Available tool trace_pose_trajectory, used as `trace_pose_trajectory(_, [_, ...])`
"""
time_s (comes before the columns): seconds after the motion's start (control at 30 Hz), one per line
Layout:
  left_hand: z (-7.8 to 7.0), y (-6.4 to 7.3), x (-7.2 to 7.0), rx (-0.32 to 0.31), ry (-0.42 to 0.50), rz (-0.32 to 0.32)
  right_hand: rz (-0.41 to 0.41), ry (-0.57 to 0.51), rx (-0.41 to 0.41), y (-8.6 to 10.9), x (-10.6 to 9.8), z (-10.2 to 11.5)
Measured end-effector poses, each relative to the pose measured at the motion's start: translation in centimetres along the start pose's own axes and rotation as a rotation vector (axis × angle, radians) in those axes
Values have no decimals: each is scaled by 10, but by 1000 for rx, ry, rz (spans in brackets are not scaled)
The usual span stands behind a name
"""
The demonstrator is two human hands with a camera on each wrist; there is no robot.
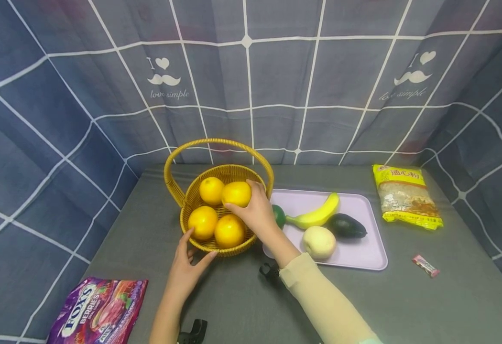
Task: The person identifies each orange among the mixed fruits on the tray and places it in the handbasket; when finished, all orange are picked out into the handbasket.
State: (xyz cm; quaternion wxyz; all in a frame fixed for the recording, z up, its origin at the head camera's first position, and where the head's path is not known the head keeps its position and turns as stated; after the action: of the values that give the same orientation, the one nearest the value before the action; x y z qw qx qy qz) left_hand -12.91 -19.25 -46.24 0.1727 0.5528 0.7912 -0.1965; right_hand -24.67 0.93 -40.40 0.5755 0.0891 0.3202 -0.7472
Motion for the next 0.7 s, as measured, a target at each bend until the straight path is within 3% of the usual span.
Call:
trace_pose_trajectory(0.53, [0, 1, 0, -10, 1, 1, 43, 72, -41, 3, 2, 1])
trace_pose_trajectory(0.7, [0, 0, 0, -14, 7, 5, 73, 138, -97, 5, 5, 2])
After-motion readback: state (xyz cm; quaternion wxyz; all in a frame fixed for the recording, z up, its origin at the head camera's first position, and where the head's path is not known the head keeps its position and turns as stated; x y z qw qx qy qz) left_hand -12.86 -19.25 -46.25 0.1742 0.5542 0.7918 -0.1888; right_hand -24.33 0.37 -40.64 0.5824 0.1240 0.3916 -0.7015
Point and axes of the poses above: each hand's wrist, its own y-axis away from the middle knuckle, its own x-axis out of the palm, z = x × y, the point moved 5 cm from there along -y, towards the middle knuckle, and after that the axes turned 14 degrees about -z, right-handed, at the moved point
